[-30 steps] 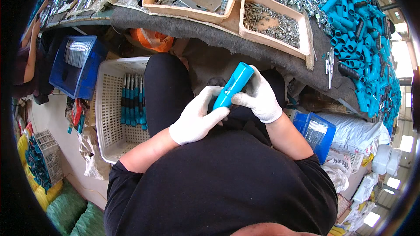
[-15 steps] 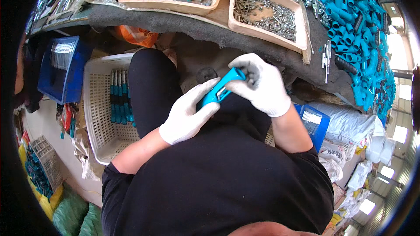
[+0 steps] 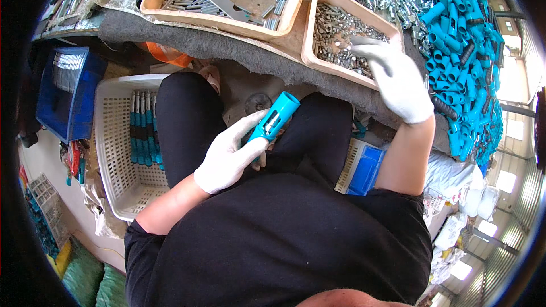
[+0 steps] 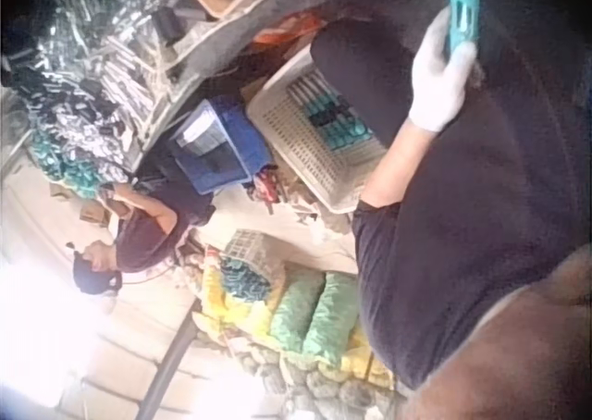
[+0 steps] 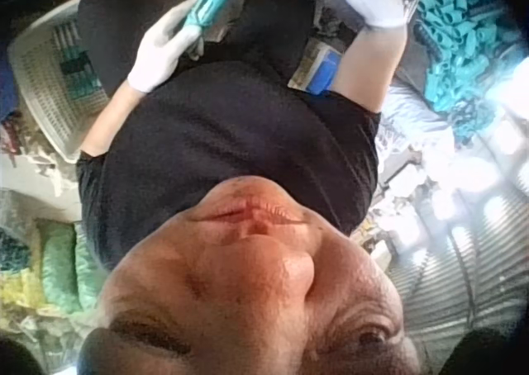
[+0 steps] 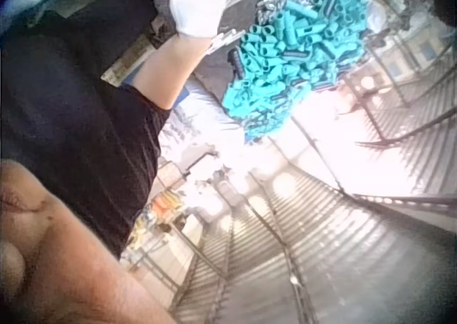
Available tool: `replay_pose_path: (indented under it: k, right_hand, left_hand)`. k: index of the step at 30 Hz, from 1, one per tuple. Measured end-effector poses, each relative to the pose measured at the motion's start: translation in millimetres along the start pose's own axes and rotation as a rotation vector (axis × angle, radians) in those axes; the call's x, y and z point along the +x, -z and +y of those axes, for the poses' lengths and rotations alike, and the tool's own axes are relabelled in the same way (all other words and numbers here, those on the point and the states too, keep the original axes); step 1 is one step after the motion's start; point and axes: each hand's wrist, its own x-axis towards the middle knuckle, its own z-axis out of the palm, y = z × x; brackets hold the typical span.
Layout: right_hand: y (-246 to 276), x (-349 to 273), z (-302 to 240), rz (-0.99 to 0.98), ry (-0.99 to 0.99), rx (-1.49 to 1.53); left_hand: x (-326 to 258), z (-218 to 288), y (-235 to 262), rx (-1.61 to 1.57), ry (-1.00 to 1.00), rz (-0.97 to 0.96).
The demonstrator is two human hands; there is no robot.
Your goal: Assembling mechanical pins and tubes into plastic handles at a workshop table.
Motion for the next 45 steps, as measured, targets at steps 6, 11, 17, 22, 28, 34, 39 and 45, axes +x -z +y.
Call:
replay_pose_path:
  k: [6,11,17,22,28,34,39,45]
  right_hand:
    - [24,-15,31,0.212,-0.381,0.186]
    - [9,8,31,0.178,-0.349,0.061]
    - [-16,36,44,0.110,-0.166,-0.088]
    - [-18,41,39,0.072,-0.102,-0.262]
    - [-16,36,44,0.097,-0.051,-0.204]
    - [-1,-3,-48,0.355,-0.218,0.513]
    - [-55,-28,-105,0.109,-0.073,0.692]
    - [-75,-45,-124,0.159,-0.091,0.875]
  left_hand:
    - [6,2,3,-0.100,0.034,-0.005]
    - [7,-2,1,-0.109,0.058,0.021]
    - [7,-2,-1,-0.142,0.067,0.037]
    - [6,-1,0,-0.131,0.057,0.035]
    - [3,2,0,-0.162,0.060,0.027]
    - [-5,11,-5,-0.366,-0.013,-0.057]
    - [-11,15,-17,-0.358,-0.059,-0.037]
    - [-30,11,-26,-0.192,-0.125,-0.030]
